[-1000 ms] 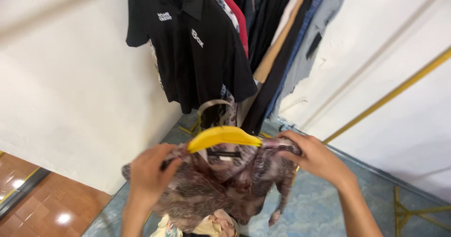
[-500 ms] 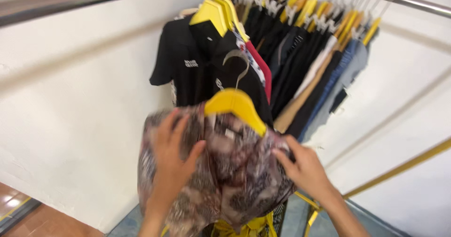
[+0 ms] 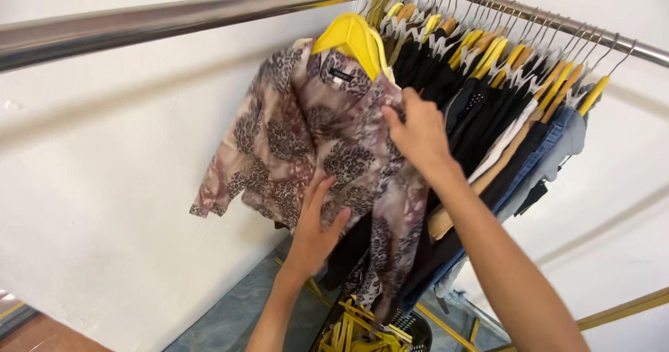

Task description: The person takes clothes from a laundry basket, places them on yellow hangers, and hangs them on a clothing rack. The person handles several garments including patterned tops, a yellow top, and denim shorts, using hangers and clips to organize them.

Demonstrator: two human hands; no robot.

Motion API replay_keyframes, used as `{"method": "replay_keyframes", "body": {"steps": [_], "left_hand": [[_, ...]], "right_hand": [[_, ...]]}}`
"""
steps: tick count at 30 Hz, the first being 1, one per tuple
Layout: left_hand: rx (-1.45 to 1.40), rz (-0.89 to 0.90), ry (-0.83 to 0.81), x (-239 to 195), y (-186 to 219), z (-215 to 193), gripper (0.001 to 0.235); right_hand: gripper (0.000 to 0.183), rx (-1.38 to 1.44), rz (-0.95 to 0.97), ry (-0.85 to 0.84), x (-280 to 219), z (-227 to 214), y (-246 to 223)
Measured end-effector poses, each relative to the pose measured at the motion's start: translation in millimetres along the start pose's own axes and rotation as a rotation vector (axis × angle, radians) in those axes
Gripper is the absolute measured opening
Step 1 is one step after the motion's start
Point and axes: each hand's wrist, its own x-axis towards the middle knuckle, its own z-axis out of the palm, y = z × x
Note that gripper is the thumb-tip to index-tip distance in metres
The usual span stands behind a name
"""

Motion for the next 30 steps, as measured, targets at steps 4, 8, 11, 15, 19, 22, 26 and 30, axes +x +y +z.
{"method": "replay_keyframes", "body": {"steps": [4,8,11,15,19,22,26,30], "left_hand": [[-0.022,-0.041,-0.020,-11,-20,9,0.059],[-0.068,-0.080,-0.034,-29,-41,5,0.057],[-0.042,-0.070,0.022,-26,-59,17,0.061],[-0.044,-0.131,0.191,0,-84,80,0.084],[0.142,-0.047,0.040,-20,-100,168,0.089],[0.145,-0.117,-0.230,-91,-122,197,0.081],[0.093,-0.486,-0.539,-167,-153,189,0.052],[-0.064,-0.588,-0.564,-205,-186,158,0.047]], "right_hand": [[0.036,-0.051,0.004,-0.016,-13,22,9],[0.044,-0.107,0.025,-0.007,-37,24,6],[0.056,-0.130,-0.114,0.126,-54,20,-1],[0.057,-0.180,-0.372,0.272,-59,26,-19],[0.059,-0.236,-0.509,0.230,-55,34,-27],[0.064,-0.283,-0.539,0.232,-66,46,-6],[0.079,-0.403,-0.402,0.086,-129,103,27],[0.064,-0.182,-0.596,-0.867,-190,149,51]]}}
